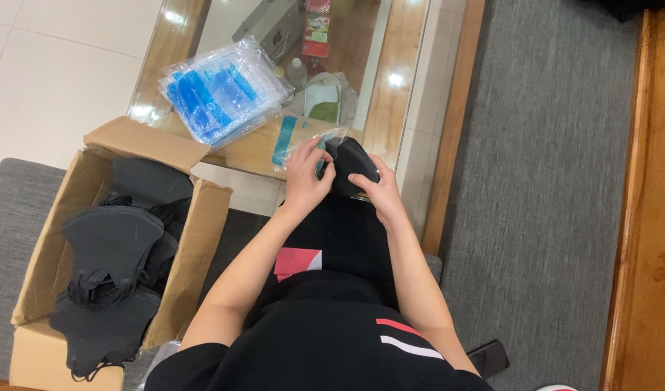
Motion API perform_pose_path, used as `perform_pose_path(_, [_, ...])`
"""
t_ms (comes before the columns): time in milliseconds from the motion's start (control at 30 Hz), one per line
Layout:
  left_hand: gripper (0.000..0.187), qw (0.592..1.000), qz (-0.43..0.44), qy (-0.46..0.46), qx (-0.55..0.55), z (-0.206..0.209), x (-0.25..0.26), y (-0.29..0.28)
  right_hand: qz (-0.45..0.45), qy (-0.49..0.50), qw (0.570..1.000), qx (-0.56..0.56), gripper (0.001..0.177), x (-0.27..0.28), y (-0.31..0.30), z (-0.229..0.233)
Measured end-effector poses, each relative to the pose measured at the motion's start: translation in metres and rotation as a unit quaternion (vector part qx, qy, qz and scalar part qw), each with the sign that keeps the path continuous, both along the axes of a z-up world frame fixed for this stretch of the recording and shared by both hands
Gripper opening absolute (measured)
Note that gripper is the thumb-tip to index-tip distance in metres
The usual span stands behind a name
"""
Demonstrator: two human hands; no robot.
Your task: Inspecting black face masks and placing them into individual plastic sleeves for packaging.
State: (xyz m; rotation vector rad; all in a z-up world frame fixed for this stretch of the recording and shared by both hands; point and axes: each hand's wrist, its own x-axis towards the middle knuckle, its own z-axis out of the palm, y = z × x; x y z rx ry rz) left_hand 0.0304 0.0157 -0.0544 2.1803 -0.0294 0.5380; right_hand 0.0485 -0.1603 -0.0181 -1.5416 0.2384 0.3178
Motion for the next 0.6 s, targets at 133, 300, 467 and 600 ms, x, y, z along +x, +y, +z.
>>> perform_pose_path(133, [0.021,0.999,-0.039,0.002,-0.031,0.018,-0.008,-0.010,-0.008,0.008,0.998,0.063,0.046,0.001,-0.007,0.001])
perform_pose_path(300, [0.065,0.996,-0.054,-0.062,0.026,0.007,-0.013,-0.026,-0.010,-0.006,0.998,0.067,0.039,0.003,-0.009,0.003])
perform_pose_path(467, [0.062,0.985,-0.099,-0.099,0.097,0.012,-0.029,-0.045,-0.047,-0.027,0.994,0.098,0.031,-0.007,0.002,0.031])
perform_pose_path(600, [0.059,0.986,-0.109,-0.097,0.082,0.024,-0.033,-0.037,-0.069,-0.038,0.991,0.104,0.026,-0.010,-0.001,0.026])
